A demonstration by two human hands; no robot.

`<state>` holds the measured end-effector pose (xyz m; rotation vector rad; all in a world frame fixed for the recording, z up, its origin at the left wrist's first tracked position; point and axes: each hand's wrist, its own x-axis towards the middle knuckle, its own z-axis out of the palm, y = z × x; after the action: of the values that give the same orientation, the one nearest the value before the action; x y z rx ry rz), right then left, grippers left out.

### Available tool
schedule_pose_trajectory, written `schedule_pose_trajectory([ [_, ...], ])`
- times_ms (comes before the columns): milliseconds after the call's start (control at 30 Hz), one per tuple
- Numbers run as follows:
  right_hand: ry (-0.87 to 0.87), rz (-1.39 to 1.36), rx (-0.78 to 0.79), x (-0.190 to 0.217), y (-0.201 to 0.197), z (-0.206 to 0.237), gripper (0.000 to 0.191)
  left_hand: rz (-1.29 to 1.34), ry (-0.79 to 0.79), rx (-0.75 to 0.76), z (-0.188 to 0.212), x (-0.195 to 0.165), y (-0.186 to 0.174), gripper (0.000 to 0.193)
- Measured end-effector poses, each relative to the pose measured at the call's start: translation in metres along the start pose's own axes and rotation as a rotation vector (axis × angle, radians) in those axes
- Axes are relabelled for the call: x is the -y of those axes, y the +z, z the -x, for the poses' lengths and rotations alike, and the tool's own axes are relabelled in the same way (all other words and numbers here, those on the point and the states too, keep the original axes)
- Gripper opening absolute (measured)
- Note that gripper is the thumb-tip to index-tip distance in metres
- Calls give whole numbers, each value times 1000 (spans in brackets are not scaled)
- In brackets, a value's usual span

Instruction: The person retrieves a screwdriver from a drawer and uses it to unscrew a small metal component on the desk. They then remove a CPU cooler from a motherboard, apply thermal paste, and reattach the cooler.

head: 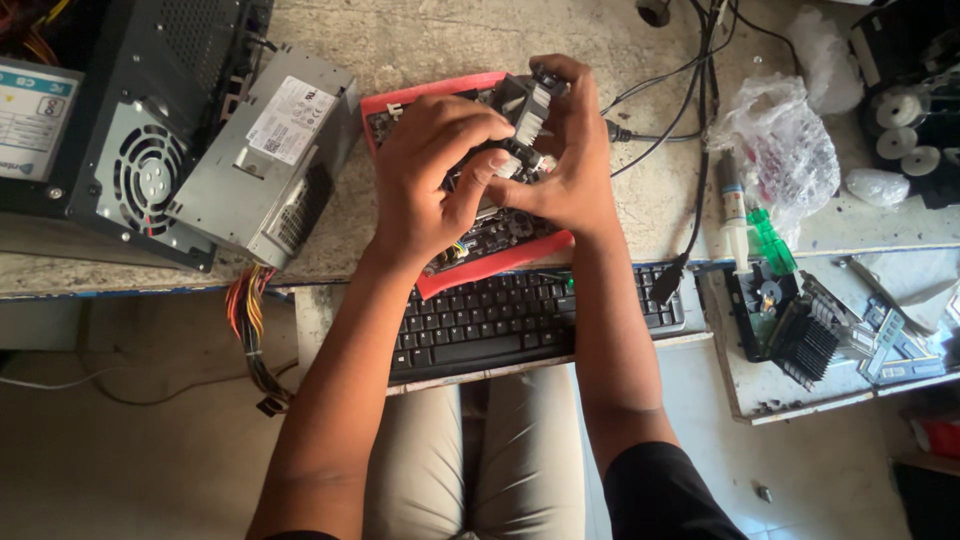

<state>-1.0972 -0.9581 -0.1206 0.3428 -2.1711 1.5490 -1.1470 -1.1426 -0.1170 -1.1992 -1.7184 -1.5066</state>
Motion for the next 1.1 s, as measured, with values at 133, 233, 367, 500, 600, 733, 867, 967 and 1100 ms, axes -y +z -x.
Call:
schedule_pose_trajectory([
  [133, 6, 3, 0, 0, 0, 0, 92, 30, 0, 1, -1, 1, -1, 14],
  [233, -1, 7, 0, 0, 0, 0, 92, 94, -13, 9, -2, 3, -1, 18],
  [367, -16, 75, -3, -1, -1, 0, 92, 176, -47, 43, -2, 5, -2, 20],
  [500, -34, 97, 0, -1, -2, -1, 92, 178, -55, 68, 0, 7, -3, 20],
  [600, -50, 118, -1, 0, -2, -1, 93, 190, -58, 62, 2, 9, -1, 22],
  [733, -151, 140, -12, 1, 1, -2, 96, 338, -106, -21, 3, 12, -2, 31],
  [867, -305, 231, -13, 4, 6, -2, 93, 357, -189, -85, 4, 16, -8, 39],
  [967, -343, 449, 17, 6, 8, -1, 84, 278, -142, -71, 2, 17, -9, 32],
  [1100, -435, 524, 41, 8, 10, -1, 81, 144, -91, -28, 2, 13, -10, 22],
])
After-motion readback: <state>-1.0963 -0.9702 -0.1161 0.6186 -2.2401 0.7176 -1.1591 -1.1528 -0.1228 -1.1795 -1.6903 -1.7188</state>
